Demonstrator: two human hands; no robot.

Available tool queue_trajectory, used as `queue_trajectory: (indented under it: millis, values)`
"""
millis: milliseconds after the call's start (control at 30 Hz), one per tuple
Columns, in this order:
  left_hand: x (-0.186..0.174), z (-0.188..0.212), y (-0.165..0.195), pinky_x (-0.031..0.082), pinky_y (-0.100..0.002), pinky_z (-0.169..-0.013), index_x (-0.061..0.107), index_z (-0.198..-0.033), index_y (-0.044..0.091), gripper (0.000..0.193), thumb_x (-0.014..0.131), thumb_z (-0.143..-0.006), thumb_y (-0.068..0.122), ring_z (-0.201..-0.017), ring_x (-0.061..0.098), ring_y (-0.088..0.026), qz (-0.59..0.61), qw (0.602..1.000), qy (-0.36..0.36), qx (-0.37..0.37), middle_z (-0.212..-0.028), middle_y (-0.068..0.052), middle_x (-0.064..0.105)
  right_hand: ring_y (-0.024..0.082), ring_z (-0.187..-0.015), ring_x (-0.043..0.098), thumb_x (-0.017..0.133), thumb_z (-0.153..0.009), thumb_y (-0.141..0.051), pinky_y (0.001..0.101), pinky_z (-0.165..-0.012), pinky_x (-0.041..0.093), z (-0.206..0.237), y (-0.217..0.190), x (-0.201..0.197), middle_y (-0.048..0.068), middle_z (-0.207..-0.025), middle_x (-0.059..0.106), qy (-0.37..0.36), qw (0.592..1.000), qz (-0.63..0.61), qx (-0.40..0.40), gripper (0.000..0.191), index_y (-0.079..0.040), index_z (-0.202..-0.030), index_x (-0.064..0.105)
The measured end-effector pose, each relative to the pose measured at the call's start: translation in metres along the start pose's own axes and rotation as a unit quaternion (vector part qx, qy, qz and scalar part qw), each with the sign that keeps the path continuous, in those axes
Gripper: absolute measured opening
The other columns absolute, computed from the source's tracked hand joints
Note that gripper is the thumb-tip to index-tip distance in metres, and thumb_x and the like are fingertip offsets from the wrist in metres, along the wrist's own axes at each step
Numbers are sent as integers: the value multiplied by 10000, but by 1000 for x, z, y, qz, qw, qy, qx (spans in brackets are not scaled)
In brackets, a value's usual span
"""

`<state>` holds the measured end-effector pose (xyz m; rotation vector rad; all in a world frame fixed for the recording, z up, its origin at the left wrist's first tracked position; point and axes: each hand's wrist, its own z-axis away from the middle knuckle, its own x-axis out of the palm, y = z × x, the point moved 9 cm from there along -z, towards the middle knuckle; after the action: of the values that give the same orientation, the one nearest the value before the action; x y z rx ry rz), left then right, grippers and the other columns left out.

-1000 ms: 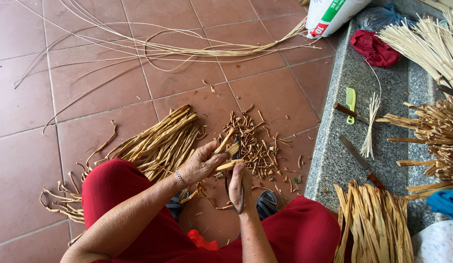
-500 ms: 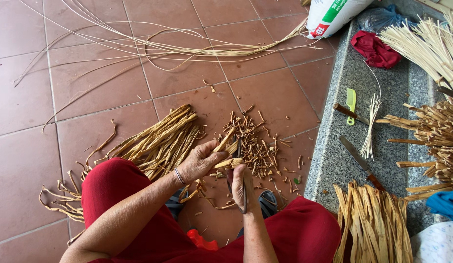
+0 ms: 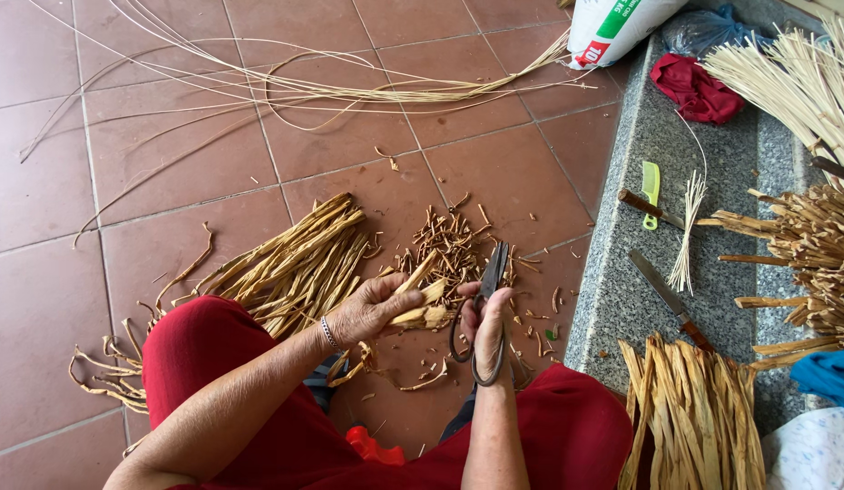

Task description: The person sits on a tiled floor and uses a knife to split dried plant strips into thinner strands. They repeatedly pick up a strip, split it lengthwise, and place the resulting pieces onto a pile on the floor.

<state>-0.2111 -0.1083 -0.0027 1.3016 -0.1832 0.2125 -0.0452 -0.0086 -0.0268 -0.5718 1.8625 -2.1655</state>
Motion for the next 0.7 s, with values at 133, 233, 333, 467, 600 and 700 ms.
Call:
queue_trajectory:
  millis: [133, 233, 333, 467, 600, 700]
  values:
    - [-1, 4, 6, 374, -221, -424, 677, -1040, 94, 507, 449, -1050, 546, -448, 421, -53, -17, 999, 16, -32, -669, 31, 572, 41, -591, 482, 328, -947, -788, 233, -503, 401, 3, -13, 24, -72, -713, 518, -77, 992, 85, -54, 813, -60, -1123, 645]
    - [3, 5, 10, 374, -228, -426, 678, -1163, 99, 537, 431, -1045, 561, -448, 420, -56, -22, 999, 9, -31, -671, 23, 576, 70, -638, 460, 339, -977, -765, 264, -546, 365, 16, -18, 45, -47, -740, 517, -129, 980, 127, -77, 826, -50, -1248, 653]
    - [8, 3, 12, 372, -217, -435, 690, -1309, 123, 568, 429, -1026, 541, -484, 440, -36, -4, 1000, -18, -13, -718, 26, 638, 103, -708, 501, 310, -991, -755, 294, -611, 413, 24, -29, 58, -6, -822, 591, -149, 966, 169, -129, 835, -40, -1303, 610]
    - [6, 0, 1, 457, -205, -516, 649, -1378, 125, 572, 437, -1028, 525, -614, 532, -1, -28, 999, -10, -43, -843, 59, 693, 139, -709, 567, 229, -1022, -712, 308, -628, 465, 25, -32, 64, 47, -849, 655, -135, 945, 251, -159, 806, -41, -1209, 635]
    - [4, -1, 1, 438, -213, -498, 645, -1360, 142, 556, 448, -1015, 531, -583, 513, -10, -50, 998, -17, -40, -805, 62, 663, 168, -841, 644, 200, -1113, -645, 333, -741, 515, 31, -36, 67, 94, -964, 693, -141, 941, 210, -223, 761, -16, -1167, 625]
    - [4, 0, 3, 413, -226, -449, 695, -1218, 80, 568, 428, -1036, 547, -508, 486, -35, -69, 997, -26, -31, -680, 30, 580, 200, -779, 639, 149, -1115, -617, 370, -693, 502, 30, -31, 62, 109, -867, 657, -123, 930, 250, -241, 768, -26, -1077, 639]
